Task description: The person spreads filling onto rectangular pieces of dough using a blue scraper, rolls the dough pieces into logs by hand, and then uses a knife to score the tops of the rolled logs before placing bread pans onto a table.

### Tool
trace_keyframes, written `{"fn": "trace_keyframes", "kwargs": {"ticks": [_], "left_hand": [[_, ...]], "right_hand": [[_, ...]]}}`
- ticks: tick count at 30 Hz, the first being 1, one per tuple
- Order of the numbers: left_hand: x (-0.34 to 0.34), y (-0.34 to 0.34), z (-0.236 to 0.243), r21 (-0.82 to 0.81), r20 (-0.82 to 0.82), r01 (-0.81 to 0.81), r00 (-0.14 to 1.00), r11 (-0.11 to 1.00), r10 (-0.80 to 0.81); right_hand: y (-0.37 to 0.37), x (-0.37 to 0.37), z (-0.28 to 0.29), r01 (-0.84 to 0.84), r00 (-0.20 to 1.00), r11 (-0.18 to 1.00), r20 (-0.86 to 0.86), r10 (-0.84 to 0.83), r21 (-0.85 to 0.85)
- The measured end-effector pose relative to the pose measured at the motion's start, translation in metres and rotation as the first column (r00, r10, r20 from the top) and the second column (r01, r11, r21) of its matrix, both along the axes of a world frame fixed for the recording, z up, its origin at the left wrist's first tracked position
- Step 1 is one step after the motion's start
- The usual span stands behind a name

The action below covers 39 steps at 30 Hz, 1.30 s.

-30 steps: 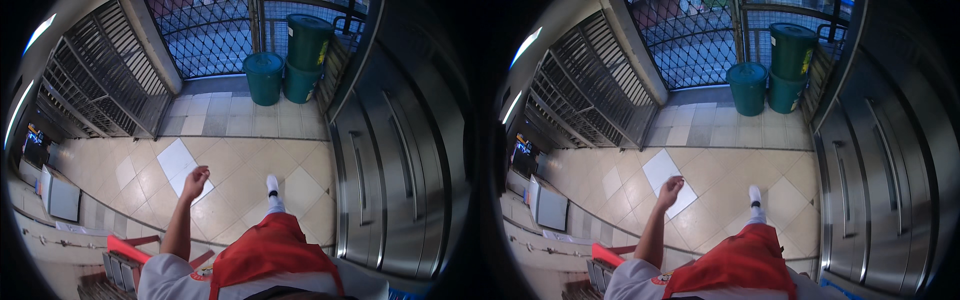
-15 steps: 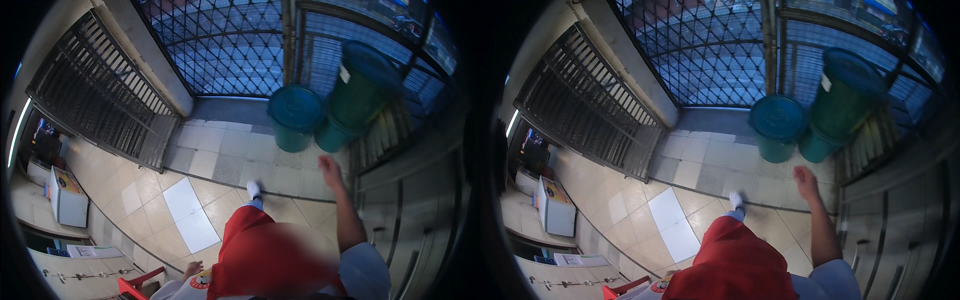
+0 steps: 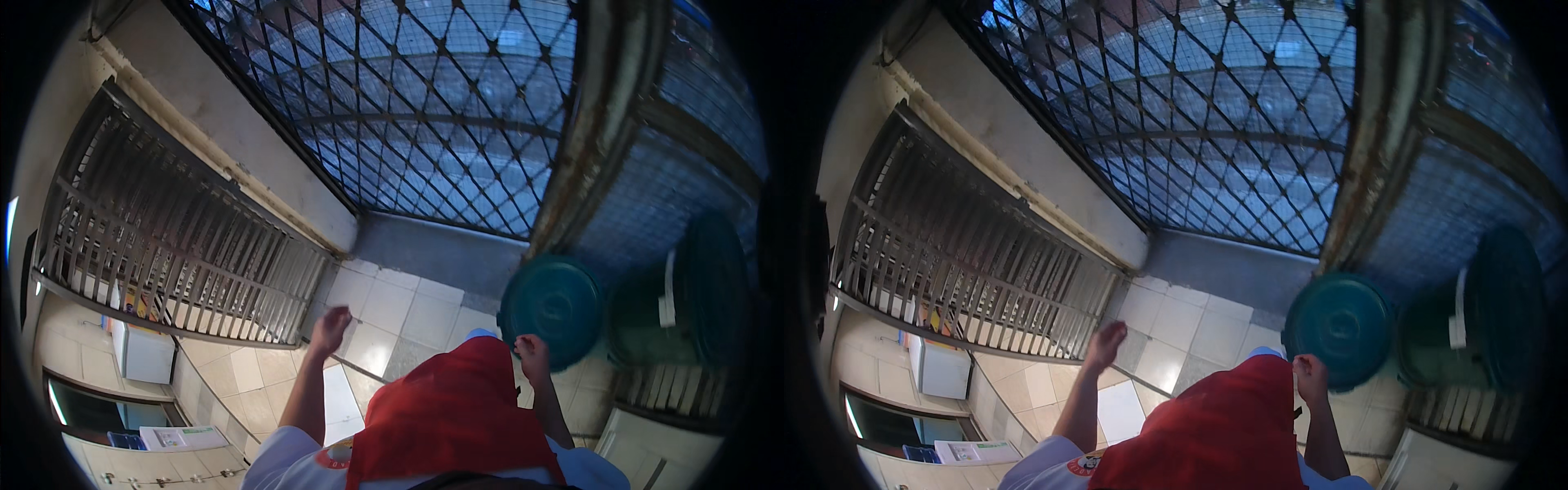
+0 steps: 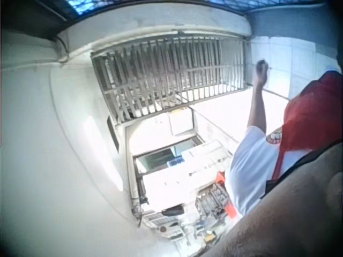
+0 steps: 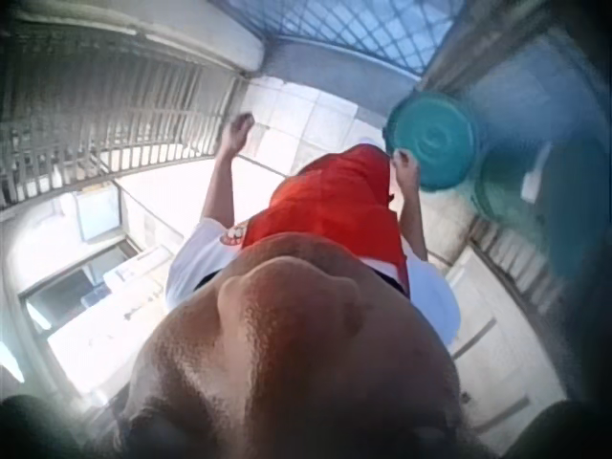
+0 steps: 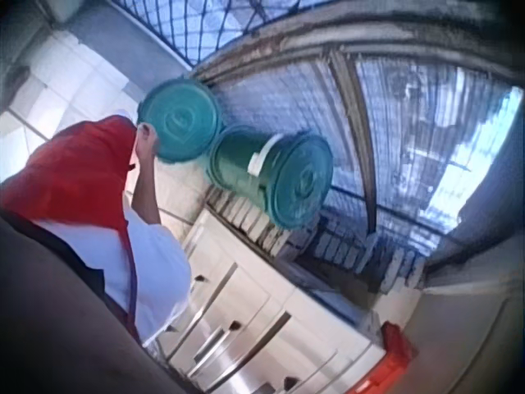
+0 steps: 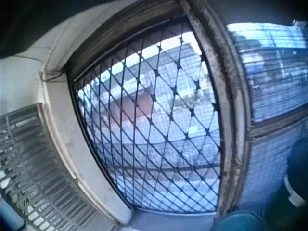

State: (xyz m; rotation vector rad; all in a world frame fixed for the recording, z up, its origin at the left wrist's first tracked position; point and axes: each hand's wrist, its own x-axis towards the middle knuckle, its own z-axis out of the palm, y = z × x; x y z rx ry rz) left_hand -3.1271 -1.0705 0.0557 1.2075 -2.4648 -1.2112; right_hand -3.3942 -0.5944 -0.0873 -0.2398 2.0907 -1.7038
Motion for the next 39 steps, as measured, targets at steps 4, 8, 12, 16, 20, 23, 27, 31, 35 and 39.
{"fn": "trace_keyframes", "kwargs": {"ticks": [4,8,12,16,20,23,27,31,35,39], "left_hand": [[-0.136,-0.057,0.096,-0.083,-0.238,0.011,0.971,0.997,-0.031],[-0.197,-0.098,0.042,-0.191,0.147,0.054,0.989,0.980,-0.026],[-0.173,-0.117,-0.052,0.068,0.609,-0.022,0.793,0.997,-0.024],[-0.155,-0.083,-0.078,0.302,0.461,-0.486,0.827,0.820,0.320],[-0.136,-0.044,-0.105,0.200,0.530,-0.725,0.646,0.660,0.549],[-0.159,-0.035,-0.112,0.261,0.550,-0.755,0.629,0.602,0.550],[-0.167,-0.004,-0.138,0.310,0.424,-0.849,0.527,0.429,0.737],[-0.162,0.035,-0.167,0.413,0.384,-0.838,0.516,0.357,0.766],[-0.127,0.091,-0.180,0.435,0.342,-0.866,0.411,0.246,0.845],[-0.078,0.172,-0.196,0.407,0.392,-0.898,0.338,0.168,0.856]], "right_hand": [[-0.126,-0.143,0.065,-0.081,0.982,0.985,-0.183,0.053,-0.150],[-0.259,-0.325,0.176,-0.160,0.824,0.950,-0.567,-0.021,-0.267],[-0.363,-0.435,0.307,-0.317,0.615,0.838,-0.769,-0.174,-0.444],[-0.436,-0.474,0.382,-0.577,0.467,0.699,-0.873,-0.140,-0.421],[-0.490,-0.470,0.353,-0.705,0.513,0.631,-0.847,0.138,-0.324],[-0.502,-0.452,0.306,-0.766,0.615,0.544,-0.636,0.467,-0.342],[-0.516,-0.424,0.281,-0.883,0.469,0.431,-0.357,0.808,-0.186],[-0.557,-0.397,0.317,-0.982,0.185,0.169,-0.595,0.782,-0.082],[-0.587,-0.346,0.370,-0.929,0.054,-0.166,-0.565,0.824,-0.331],[-0.552,-0.255,0.447,-0.424,-0.168,-0.653,-0.654,0.737,-0.627]]}}
